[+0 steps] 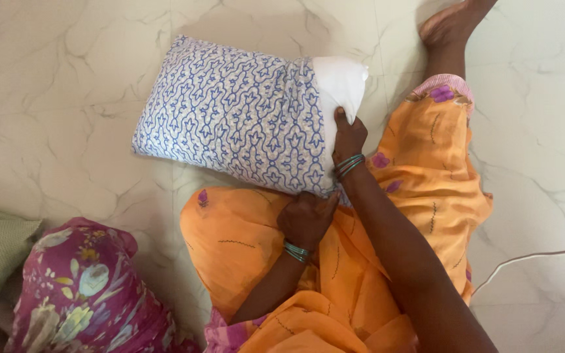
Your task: The person sits on the floor and changes pillowcases on several pillows. They remove a pink patterned case, then a blue patterned case, and finally a green patterned case, replacing each with a white pillow insert or a new case. The person smooths the fabric and adjusts the corners of each pillow after changing the cover.
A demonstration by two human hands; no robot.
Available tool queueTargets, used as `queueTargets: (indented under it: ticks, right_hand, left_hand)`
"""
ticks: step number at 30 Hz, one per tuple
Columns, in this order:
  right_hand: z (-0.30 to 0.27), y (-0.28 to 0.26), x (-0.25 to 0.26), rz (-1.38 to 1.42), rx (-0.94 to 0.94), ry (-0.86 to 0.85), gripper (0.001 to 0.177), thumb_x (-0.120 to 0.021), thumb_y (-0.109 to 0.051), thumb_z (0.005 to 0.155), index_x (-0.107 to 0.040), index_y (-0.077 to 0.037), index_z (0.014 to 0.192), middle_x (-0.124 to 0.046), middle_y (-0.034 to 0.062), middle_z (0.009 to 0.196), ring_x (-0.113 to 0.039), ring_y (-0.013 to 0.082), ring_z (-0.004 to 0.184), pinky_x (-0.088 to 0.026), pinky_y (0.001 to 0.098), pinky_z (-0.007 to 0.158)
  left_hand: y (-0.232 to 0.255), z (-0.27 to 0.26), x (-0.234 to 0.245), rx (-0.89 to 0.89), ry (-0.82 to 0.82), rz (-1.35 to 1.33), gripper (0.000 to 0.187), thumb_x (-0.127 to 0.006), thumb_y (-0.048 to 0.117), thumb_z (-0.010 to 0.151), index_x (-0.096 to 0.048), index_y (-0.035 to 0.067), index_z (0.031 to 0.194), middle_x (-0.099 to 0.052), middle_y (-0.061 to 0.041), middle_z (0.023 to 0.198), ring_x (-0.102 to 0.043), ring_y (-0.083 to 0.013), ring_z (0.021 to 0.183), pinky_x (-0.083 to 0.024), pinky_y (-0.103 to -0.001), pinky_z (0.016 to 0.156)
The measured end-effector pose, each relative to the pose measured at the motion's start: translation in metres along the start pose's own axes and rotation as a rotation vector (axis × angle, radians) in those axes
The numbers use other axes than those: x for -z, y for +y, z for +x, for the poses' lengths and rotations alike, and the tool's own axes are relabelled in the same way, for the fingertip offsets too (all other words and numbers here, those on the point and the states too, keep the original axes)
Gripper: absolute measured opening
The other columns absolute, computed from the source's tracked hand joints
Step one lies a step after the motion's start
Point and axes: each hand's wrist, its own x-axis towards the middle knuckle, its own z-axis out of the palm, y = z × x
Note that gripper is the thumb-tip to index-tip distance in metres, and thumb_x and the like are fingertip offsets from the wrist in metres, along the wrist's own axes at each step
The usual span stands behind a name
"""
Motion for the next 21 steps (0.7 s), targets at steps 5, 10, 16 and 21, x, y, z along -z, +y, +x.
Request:
queueTargets:
  ticks: [5,10,16,21]
  right_hand:
    - [-0.012,-0.016,-0.018,0.29,-0.113,-0.007,0.038,-0.077,-0.022,0.094,-0.069,0.008,0.115,-0.073,0.0083,0.103,-0.067,0.0161,0.086,-0.057,0.0313,0.078]
    - [-0.013,-0.047,-0.017,0.424,-0.25,-0.062,0.038,-0.074,-0.017,0.093,-0.065,0.008,0.119,-0.072,0.0129,0.105,-0.07,0.0236,0.087,-0.062,0.0394,0.081]
    - [-0.007,-0.06,-0.011,0.434,-0.31,-0.046,0.036,-0.075,-0.014,0.095,-0.061,0.009,0.119,-0.07,0.0151,0.106,-0.071,0.0267,0.088,-0.063,0.0432,0.084]
    - [0.0,-0.074,-0.011,0.394,-0.316,-0.106,0.037,-0.075,-0.016,0.094,-0.063,0.007,0.121,-0.072,0.0145,0.109,-0.072,0.0265,0.092,-0.061,0.0425,0.085]
  left_hand:
    - [-0.023,0.002,-0.004,0.014,0.001,-0.148,0.038,-0.077,0.037,0.089,-0.063,0.007,0.071,-0.065,-0.016,0.069,-0.064,-0.0386,0.061,-0.049,-0.049,0.055]
    - [-0.035,0.005,0.007,-0.043,-0.109,-0.219,0.034,-0.08,0.029,0.087,-0.063,0.005,0.07,-0.064,-0.017,0.067,-0.063,-0.0388,0.061,-0.046,-0.048,0.055]
    - [-0.034,0.011,0.015,-0.021,-0.216,-0.502,0.027,-0.078,0.019,0.087,-0.06,0.001,0.077,-0.059,-0.015,0.068,-0.06,-0.0323,0.058,-0.047,-0.042,0.056]
    - [-0.037,0.028,0.022,-0.124,-0.253,-0.524,0.025,-0.083,0.021,0.085,-0.067,0.003,0.077,-0.064,-0.013,0.066,-0.06,-0.0235,0.056,-0.046,-0.036,0.053]
